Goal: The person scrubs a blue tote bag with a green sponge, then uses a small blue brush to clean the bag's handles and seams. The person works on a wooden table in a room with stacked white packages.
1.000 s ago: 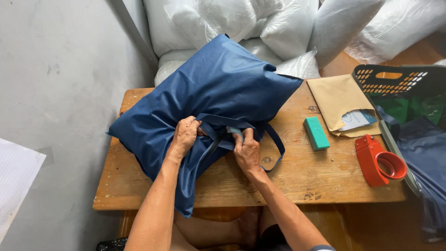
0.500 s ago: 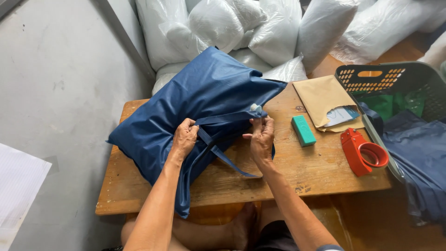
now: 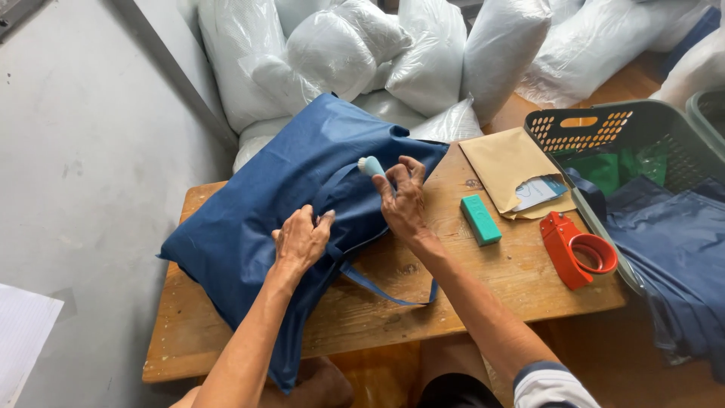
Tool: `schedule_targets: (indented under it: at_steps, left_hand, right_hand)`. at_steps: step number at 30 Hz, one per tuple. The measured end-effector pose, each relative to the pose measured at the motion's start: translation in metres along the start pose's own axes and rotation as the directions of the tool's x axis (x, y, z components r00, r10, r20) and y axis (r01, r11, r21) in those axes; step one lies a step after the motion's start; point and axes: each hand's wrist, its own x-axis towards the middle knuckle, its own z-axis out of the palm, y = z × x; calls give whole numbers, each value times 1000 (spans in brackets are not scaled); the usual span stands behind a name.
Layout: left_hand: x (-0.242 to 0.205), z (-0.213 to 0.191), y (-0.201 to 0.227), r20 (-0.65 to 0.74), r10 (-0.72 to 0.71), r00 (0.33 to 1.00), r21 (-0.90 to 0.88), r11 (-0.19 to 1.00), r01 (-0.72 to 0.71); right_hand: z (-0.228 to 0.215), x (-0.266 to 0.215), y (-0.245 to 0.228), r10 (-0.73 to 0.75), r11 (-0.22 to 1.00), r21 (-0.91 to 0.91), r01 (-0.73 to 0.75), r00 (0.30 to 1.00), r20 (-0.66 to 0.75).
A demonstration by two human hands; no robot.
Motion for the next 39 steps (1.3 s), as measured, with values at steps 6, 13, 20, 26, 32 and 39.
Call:
schedule_targets:
  at_steps: [6, 13, 20, 26, 32, 39]
  left_hand:
    - [28, 9, 42, -15, 31, 999, -364, 931, -34]
    - [113, 13, 21, -194, -77, 978, -845, 519, -127]
    - [180, 10, -50, -424, -113, 899, -505, 853, -131]
    - [177, 5, -46, -280, -225, 933, -748, 660, -65]
    - [192, 26, -75, -395, -185, 900, -677, 721, -150]
    - [116, -19, 7, -173, 113, 978, -161, 977, -141]
  right_hand:
    - [49, 18, 52, 91, 995, 33, -94, 992, 85]
    - [15, 15, 39, 179, 979, 115, -169, 980, -82]
    - [-4, -42, 33, 176, 972, 182, -147, 972, -156]
    - [33, -96, -7, -33, 993, 120, 17, 990, 134]
    - [27, -61, 48, 309, 950, -33, -311, 950, -48]
    - [64, -75, 47, 732, 619, 294, -728, 671, 118]
